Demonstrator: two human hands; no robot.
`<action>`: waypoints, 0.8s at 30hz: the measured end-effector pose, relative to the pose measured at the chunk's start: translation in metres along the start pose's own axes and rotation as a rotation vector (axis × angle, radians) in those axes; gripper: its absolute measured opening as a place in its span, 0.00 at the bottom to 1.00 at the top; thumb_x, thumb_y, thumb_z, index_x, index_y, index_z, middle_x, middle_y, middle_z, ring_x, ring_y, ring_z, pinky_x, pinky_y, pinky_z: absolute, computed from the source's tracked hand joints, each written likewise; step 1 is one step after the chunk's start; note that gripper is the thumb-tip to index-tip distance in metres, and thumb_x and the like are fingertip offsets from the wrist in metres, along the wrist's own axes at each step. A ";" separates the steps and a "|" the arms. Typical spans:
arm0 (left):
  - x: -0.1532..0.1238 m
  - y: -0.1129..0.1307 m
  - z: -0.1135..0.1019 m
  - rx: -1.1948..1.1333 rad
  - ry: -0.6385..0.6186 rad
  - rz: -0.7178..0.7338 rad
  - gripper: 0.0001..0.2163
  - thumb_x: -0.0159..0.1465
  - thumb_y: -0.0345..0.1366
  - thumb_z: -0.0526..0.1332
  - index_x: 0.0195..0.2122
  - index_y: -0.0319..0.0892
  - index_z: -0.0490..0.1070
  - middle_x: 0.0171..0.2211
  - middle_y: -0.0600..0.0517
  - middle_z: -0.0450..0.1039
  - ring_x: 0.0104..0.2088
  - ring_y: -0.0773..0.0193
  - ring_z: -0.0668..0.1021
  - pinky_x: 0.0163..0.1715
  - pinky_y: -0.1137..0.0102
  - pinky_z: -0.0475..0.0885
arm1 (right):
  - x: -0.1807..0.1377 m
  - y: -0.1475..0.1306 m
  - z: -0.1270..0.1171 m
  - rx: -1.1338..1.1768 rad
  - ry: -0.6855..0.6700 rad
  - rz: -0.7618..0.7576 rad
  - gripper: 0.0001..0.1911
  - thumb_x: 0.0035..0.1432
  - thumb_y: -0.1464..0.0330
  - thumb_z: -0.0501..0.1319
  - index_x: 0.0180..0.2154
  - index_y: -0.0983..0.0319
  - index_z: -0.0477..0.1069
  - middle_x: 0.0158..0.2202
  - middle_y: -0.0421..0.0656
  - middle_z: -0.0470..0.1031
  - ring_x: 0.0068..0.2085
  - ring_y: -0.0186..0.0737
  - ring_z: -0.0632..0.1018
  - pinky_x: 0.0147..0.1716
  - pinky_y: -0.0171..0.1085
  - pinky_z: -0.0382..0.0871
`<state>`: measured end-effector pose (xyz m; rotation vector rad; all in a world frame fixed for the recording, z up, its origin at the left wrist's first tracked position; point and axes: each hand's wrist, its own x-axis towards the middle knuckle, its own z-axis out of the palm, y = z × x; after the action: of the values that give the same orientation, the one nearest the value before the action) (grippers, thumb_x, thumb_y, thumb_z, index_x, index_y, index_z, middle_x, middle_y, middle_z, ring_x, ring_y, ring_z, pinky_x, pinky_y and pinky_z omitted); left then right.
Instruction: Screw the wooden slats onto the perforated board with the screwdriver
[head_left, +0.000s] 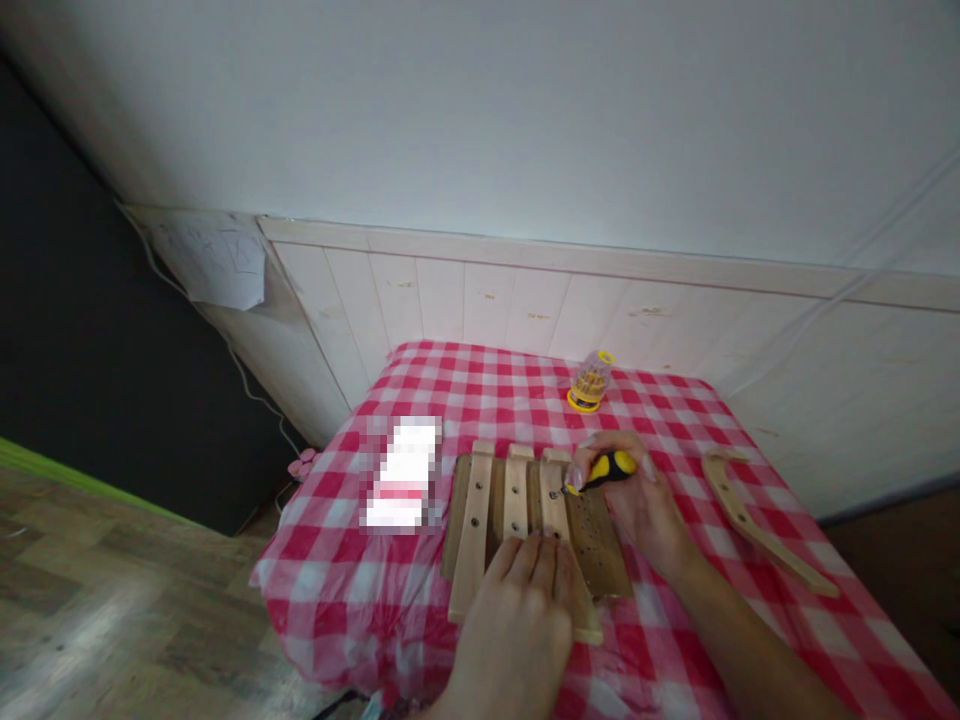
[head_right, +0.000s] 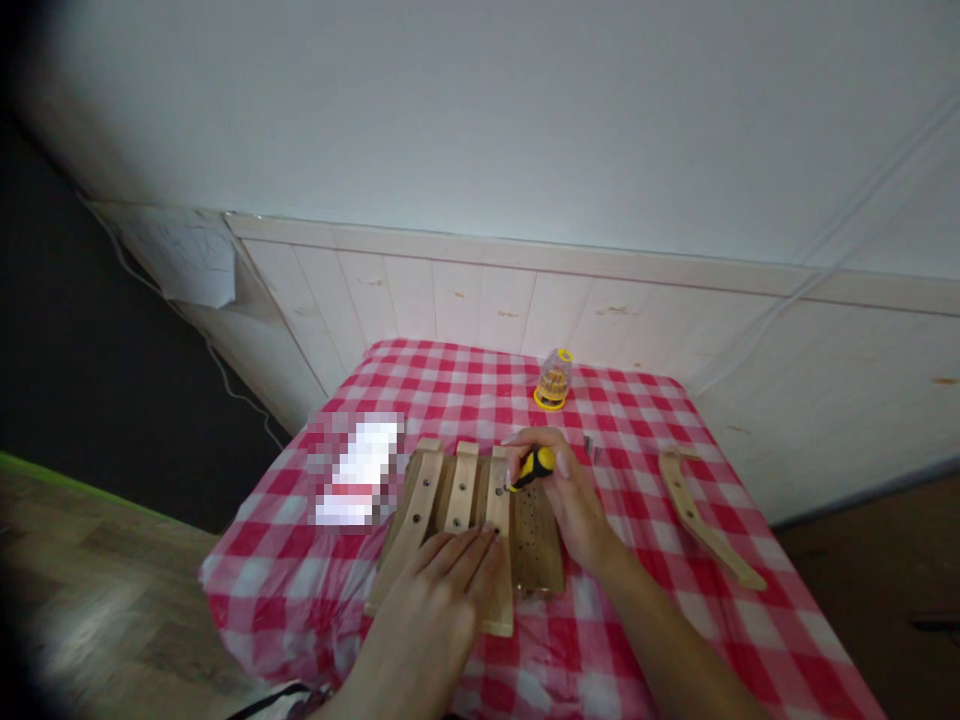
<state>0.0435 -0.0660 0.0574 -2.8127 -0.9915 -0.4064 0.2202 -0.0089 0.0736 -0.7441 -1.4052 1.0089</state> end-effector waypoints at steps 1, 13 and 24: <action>0.000 0.000 0.000 -0.002 -0.007 0.000 0.14 0.70 0.28 0.60 0.54 0.30 0.77 0.51 0.40 0.82 0.48 0.56 0.84 0.48 0.65 0.79 | 0.000 -0.001 0.000 0.018 -0.017 0.028 0.23 0.68 0.46 0.52 0.40 0.55 0.73 0.31 0.43 0.76 0.35 0.47 0.79 0.36 0.47 0.77; 0.003 0.000 -0.003 -0.002 -0.029 -0.005 0.14 0.71 0.28 0.59 0.54 0.30 0.77 0.50 0.39 0.82 0.48 0.56 0.84 0.47 0.66 0.79 | 0.004 -0.010 -0.008 -0.296 -0.132 -0.159 0.16 0.69 0.52 0.58 0.42 0.55 0.75 0.35 0.45 0.79 0.37 0.45 0.81 0.37 0.44 0.78; 0.007 0.000 -0.008 -0.010 -0.117 -0.002 0.14 0.71 0.28 0.59 0.55 0.30 0.76 0.51 0.38 0.82 0.48 0.55 0.84 0.46 0.65 0.79 | 0.003 -0.014 -0.002 -0.417 -0.018 -0.237 0.11 0.72 0.60 0.58 0.36 0.55 0.72 0.29 0.41 0.78 0.31 0.41 0.79 0.32 0.40 0.73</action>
<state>0.0469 -0.0640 0.0669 -2.8734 -1.0171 -0.2507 0.2234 -0.0121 0.0872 -0.8454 -1.6994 0.5443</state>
